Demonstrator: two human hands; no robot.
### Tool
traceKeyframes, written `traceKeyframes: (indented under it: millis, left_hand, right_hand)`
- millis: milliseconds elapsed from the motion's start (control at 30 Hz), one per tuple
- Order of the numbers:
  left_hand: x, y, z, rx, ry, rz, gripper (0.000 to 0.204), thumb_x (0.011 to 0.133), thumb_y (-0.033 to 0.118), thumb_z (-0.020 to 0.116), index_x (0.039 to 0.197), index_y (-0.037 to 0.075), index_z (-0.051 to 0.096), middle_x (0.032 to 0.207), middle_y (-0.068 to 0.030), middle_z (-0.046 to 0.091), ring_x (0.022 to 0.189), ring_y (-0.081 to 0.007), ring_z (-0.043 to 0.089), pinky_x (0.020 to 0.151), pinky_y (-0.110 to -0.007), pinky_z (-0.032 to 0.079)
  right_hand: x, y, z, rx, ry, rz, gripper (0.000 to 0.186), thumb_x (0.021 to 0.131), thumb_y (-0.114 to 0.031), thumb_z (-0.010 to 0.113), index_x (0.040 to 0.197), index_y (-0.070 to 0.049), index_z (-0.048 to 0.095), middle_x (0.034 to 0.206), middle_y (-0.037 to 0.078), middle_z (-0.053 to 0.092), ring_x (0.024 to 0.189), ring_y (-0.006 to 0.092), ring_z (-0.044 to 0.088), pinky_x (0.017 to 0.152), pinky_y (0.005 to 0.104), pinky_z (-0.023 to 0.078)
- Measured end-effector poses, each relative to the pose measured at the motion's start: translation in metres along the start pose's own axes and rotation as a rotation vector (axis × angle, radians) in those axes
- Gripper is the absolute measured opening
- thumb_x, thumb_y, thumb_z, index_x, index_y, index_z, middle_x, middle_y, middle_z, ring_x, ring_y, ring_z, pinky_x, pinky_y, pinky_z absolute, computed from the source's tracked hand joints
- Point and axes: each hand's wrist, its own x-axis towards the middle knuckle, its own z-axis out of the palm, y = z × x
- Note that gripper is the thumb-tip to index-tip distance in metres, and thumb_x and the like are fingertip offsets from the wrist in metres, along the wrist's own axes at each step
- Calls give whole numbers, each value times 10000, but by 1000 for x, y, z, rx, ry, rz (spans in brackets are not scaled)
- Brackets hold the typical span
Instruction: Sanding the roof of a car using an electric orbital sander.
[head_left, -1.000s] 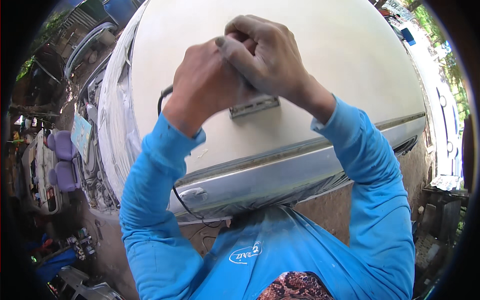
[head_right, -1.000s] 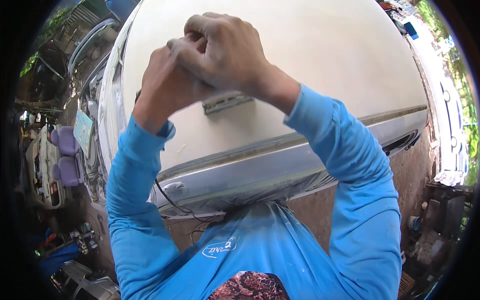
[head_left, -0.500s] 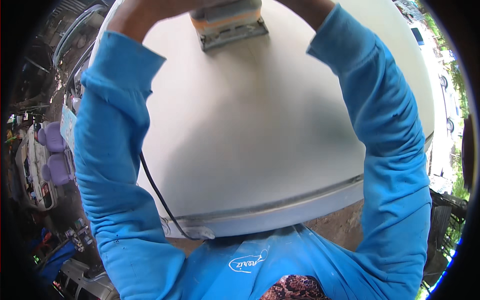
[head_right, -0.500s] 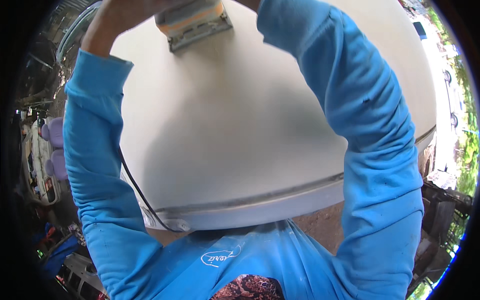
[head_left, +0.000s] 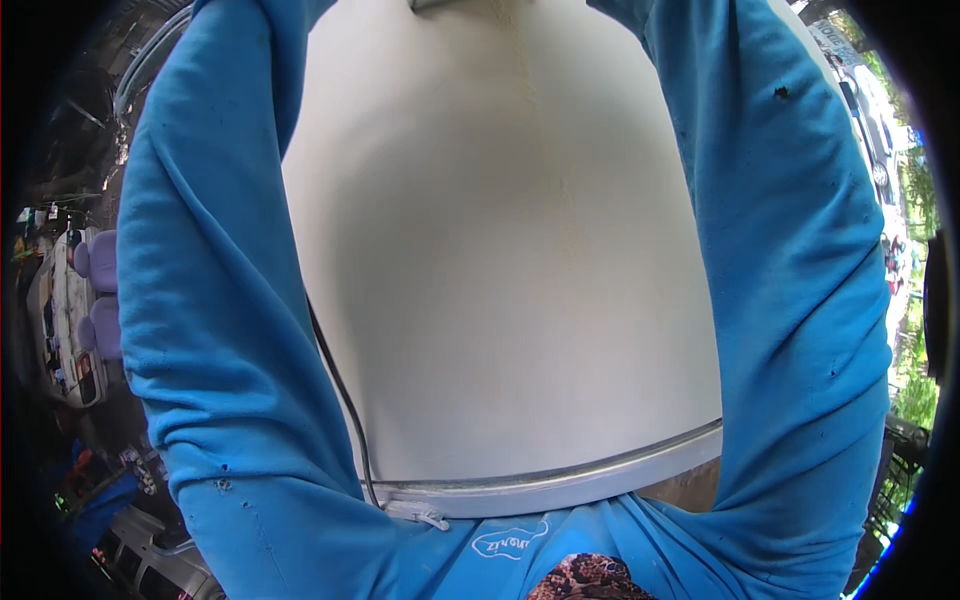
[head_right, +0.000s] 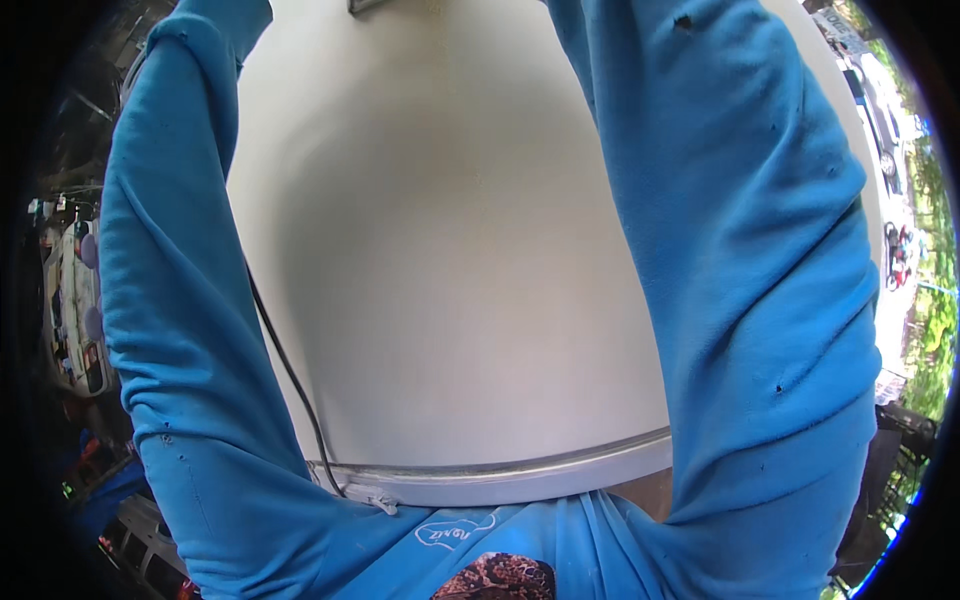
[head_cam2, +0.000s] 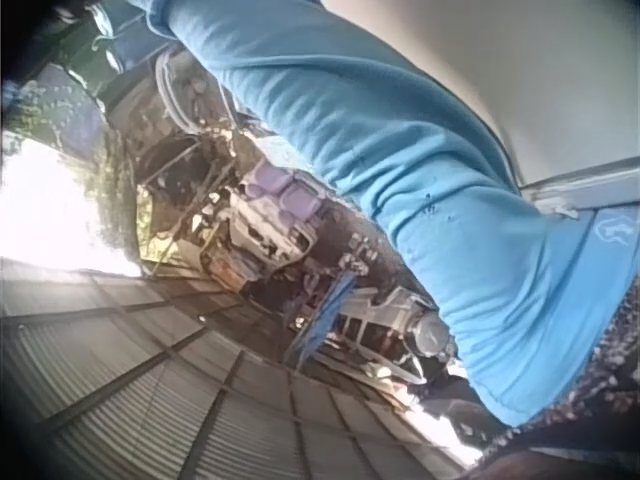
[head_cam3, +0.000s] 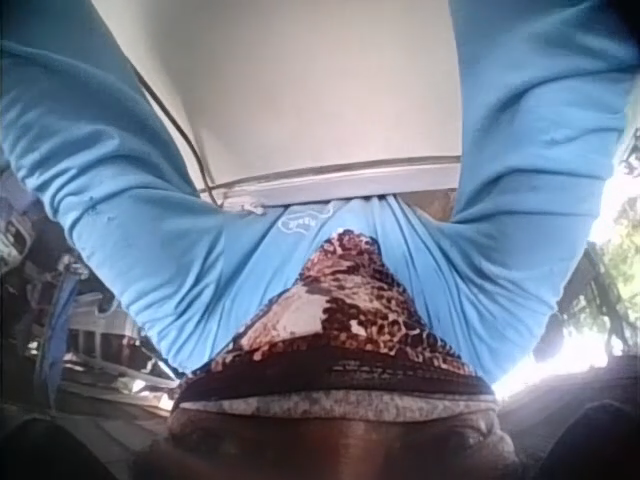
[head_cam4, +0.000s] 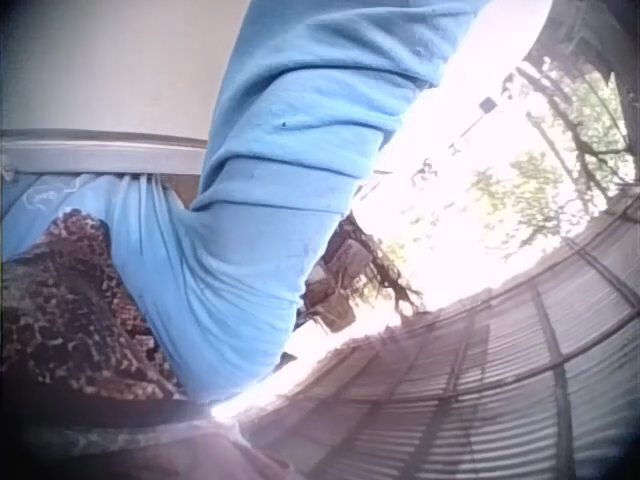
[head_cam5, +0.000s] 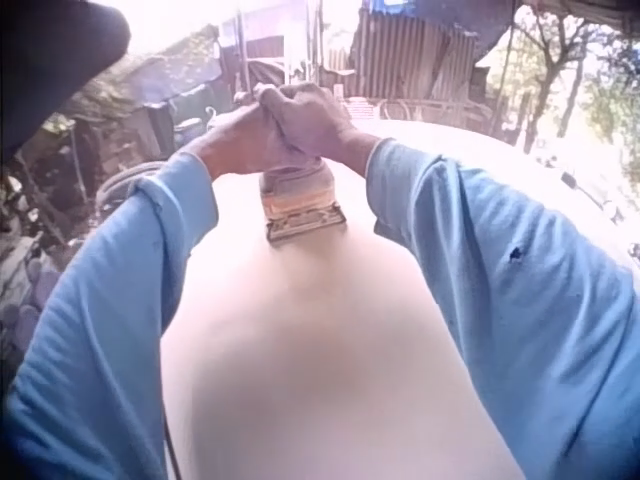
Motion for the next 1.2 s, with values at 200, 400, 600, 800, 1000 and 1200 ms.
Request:
traceKeyframes:
  millis: [200,400,600,800,1000,1200]
  left_hand:
    - [-27,82,-41,18,-107,-137,420,725,388,851,977,73,733,933,-162,744,877,-364,712,776,-451,574]
    - [-76,191,-88,-104,-116,-258,462,679,291,852,1065,98,686,933,-134,723,832,-380,700,704,-462,559]
    - [-128,284,-133,-169,-70,-292,372,705,273,823,1020,138,678,899,-97,676,797,-302,688,638,-425,575]
    - [-137,280,-138,-179,-96,-312,403,704,247,813,1067,149,668,937,-88,668,839,-292,684,643,-412,570]
    - [-119,172,-104,-66,-94,-234,461,679,262,874,1040,52,679,919,-146,703,806,-387,690,666,-439,548]
    - [-82,71,-59,-51,78,13,336,720,302,854,899,50,723,883,-127,735,808,-332,701,729,-439,560]
  right_hand:
    - [-67,-71,-29,116,29,14,476,952,-421,569,886,27,719,818,236,716,778,330,712,766,441,539]
    - [-157,-155,-63,254,0,74,409,931,-349,611,893,49,700,794,266,702,739,378,714,702,451,549]
    - [-229,-220,-80,98,13,-123,438,830,-417,684,850,21,691,713,168,647,621,304,647,596,403,526]
    - [-229,-221,-70,95,-60,-189,468,790,-414,716,885,42,666,734,176,625,645,295,637,590,388,505]
    - [-149,-167,-41,387,-120,-68,439,899,-328,637,772,91,671,613,216,641,567,283,671,567,406,557]
    - [-72,-101,10,220,-16,-82,512,962,-406,564,778,54,690,703,218,683,661,308,689,704,431,567]
